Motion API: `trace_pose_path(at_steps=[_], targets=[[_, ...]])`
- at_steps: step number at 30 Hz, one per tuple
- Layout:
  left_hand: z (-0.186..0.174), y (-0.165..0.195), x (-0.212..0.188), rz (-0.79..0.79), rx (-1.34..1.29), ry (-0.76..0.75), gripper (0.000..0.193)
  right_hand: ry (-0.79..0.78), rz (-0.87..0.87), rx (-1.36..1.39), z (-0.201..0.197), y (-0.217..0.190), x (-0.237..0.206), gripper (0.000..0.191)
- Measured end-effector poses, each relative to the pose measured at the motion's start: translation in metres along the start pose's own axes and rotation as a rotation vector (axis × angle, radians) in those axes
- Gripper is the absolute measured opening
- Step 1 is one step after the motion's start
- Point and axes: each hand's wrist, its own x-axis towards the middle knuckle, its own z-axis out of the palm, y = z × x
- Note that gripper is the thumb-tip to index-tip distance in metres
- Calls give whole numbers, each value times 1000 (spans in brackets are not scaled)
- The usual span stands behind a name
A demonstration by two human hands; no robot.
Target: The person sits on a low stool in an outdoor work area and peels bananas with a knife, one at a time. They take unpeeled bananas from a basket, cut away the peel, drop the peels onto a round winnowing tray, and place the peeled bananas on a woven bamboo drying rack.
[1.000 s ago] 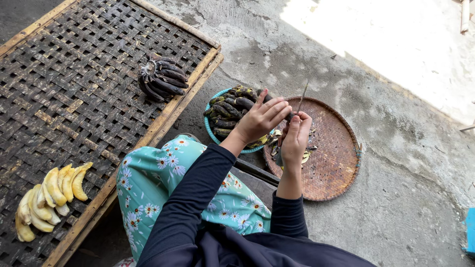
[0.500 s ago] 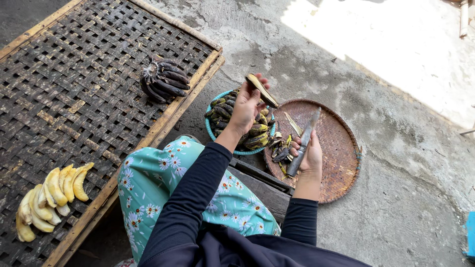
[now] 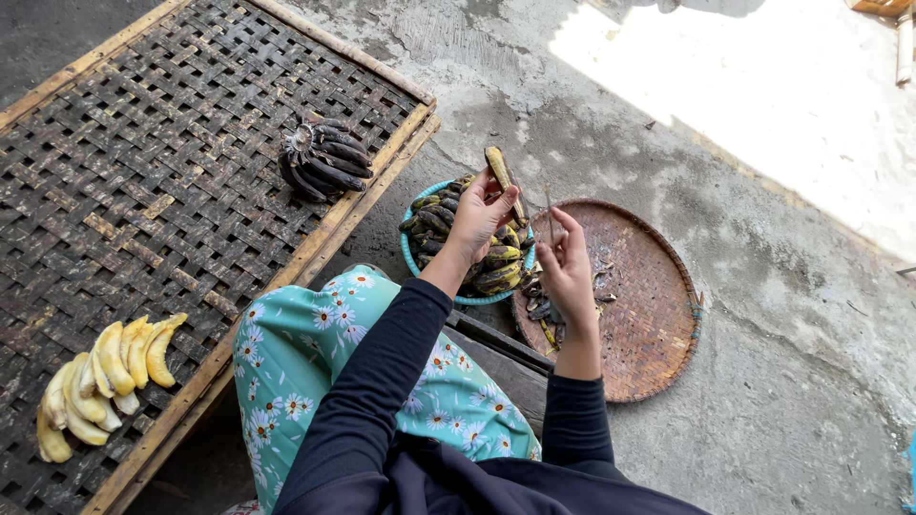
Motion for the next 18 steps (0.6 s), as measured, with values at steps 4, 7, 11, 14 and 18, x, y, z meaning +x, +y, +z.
trace_pose_path(at_steps=[4, 7, 11, 14, 18], targets=[[-3, 2, -3, 27, 6, -62, 69, 80, 50, 41, 20, -16, 21, 31], [-5, 0, -3, 72, 25, -100, 67, 105, 92, -3, 23, -14, 28, 20], [-6, -6, -2, 88, 14, -132, 65, 97, 38, -83, 23, -9, 29, 16], [-7, -6, -4, 42, 62, -117, 63, 144, -42, -126, 25, -8, 27, 15], [-7, 1, -5, -99, 64, -177, 51, 168, -235, -498, 22, -13, 26, 10]])
